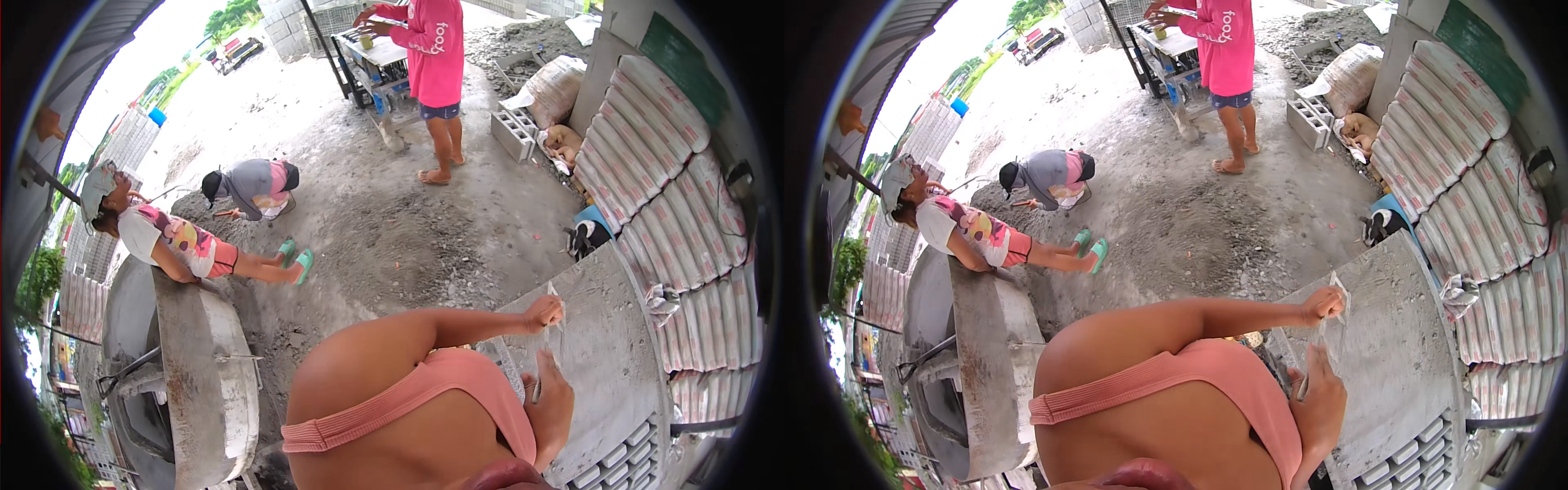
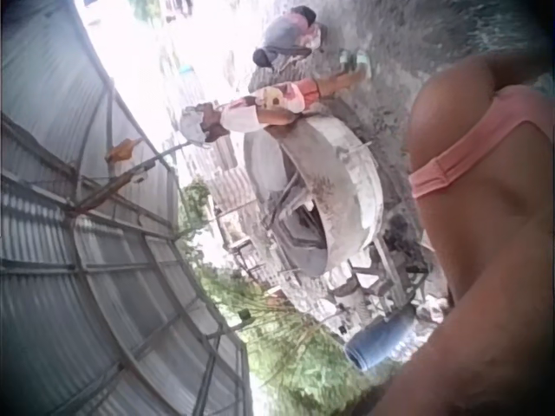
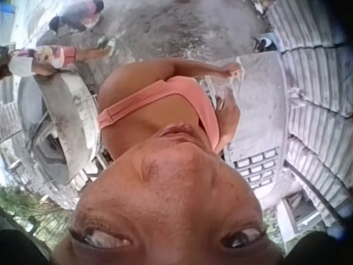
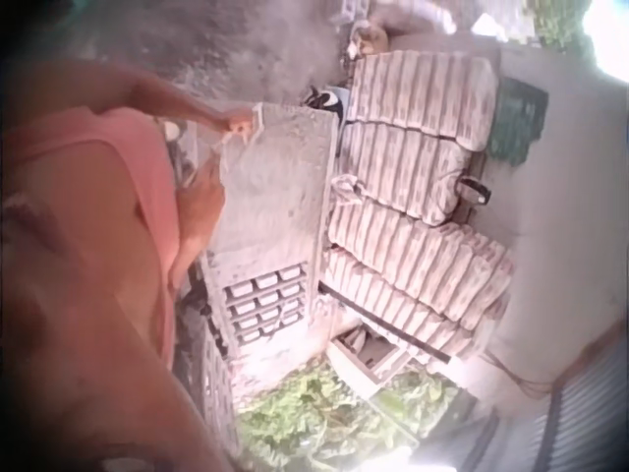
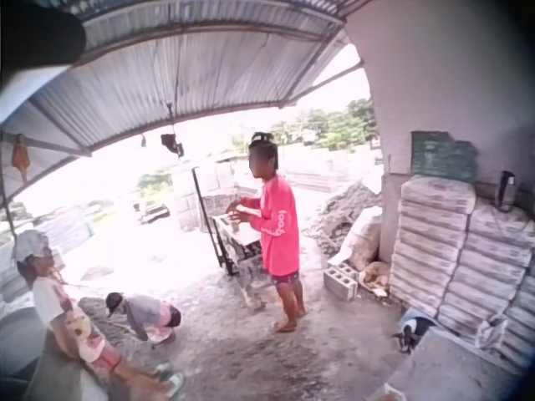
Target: The person is using a wire or tool to level wet concrete and clean the edges of a hollow block mold.
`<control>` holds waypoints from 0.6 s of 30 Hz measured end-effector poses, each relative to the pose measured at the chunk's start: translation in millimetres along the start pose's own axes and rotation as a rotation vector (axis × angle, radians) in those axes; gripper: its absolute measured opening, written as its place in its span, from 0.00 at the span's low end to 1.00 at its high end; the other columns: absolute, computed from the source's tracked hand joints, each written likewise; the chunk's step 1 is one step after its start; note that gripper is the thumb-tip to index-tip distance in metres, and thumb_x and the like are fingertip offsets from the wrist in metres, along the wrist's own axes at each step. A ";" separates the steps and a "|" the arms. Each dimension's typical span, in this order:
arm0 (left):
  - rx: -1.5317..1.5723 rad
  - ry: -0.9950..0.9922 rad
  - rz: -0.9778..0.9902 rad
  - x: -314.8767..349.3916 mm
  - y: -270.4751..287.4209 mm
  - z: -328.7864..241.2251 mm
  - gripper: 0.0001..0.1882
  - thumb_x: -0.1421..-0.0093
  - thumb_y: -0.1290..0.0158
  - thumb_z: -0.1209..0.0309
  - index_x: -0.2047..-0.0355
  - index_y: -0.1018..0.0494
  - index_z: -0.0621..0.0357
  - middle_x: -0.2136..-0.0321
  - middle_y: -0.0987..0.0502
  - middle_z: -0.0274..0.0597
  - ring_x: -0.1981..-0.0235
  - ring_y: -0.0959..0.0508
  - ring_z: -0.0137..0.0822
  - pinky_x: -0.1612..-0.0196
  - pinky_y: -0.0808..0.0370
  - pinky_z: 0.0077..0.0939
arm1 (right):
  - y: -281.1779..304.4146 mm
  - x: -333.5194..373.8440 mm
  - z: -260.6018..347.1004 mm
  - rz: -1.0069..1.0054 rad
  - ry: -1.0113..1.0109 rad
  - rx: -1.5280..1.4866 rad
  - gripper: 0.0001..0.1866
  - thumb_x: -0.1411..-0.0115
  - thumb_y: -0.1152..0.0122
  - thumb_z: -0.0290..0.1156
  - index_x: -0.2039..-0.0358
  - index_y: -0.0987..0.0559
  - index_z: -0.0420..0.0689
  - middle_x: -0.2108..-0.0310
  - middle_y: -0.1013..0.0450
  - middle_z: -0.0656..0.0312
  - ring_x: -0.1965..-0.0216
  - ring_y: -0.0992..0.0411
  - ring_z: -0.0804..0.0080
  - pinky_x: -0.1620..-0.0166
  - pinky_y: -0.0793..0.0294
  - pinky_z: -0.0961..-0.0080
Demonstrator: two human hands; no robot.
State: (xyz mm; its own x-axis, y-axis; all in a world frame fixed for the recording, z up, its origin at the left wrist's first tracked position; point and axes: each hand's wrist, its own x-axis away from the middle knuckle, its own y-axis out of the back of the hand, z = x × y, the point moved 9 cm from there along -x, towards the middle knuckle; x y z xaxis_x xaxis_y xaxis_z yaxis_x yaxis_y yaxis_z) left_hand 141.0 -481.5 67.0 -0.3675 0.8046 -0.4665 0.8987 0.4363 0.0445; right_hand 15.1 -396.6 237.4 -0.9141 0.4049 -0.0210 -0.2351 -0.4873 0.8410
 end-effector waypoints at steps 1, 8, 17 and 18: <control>-0.006 0.002 -0.011 -0.2 1.7 2.8 0.29 0.38 0.76 0.57 0.93 0.47 0.59 0.93 0.42 0.37 0.88 0.45 0.38 0.71 0.40 0.29 | -0.3 -2.0 -0.3 -0.008 -0.007 0.010 0.22 0.49 0.43 0.28 0.53 0.30 0.38 0.54 0.33 0.41 0.63 0.28 0.47 0.62 0.29 0.62; 0.093 0.029 0.036 0.4 -1.7 17.8 0.32 0.36 0.78 0.54 0.93 0.46 0.59 0.92 0.41 0.35 0.84 0.46 0.35 0.71 0.41 0.29 | -12.7 -11.2 -0.1 0.104 -0.014 0.112 0.24 0.48 0.44 0.34 0.51 0.31 0.36 0.52 0.34 0.41 0.65 0.28 0.47 0.64 0.29 0.63; 0.120 0.026 0.034 4.7 5.7 15.1 0.33 0.36 0.79 0.50 0.93 0.48 0.58 0.93 0.44 0.34 0.86 0.48 0.35 0.72 0.43 0.28 | -19.2 -17.5 -0.3 0.177 -0.042 0.117 0.28 0.47 0.44 0.41 0.49 0.33 0.37 0.51 0.35 0.40 0.71 0.28 0.50 0.65 0.29 0.64; 0.121 0.024 0.043 4.0 5.0 13.0 0.33 0.36 0.79 0.50 0.93 0.48 0.58 0.93 0.44 0.35 0.85 0.48 0.35 0.72 0.43 0.28 | -19.6 -17.4 -0.6 0.190 -0.034 0.130 0.29 0.47 0.44 0.42 0.49 0.33 0.37 0.51 0.35 0.40 0.71 0.28 0.49 0.65 0.29 0.64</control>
State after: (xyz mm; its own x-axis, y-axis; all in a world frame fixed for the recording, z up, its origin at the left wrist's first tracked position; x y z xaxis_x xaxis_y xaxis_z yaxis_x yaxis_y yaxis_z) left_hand 147.2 -481.3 53.9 -0.3323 0.8316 -0.4450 0.9355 0.3506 -0.0434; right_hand 35.5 -394.5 220.9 -0.9257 0.3422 0.1611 -0.0131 -0.4545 0.8906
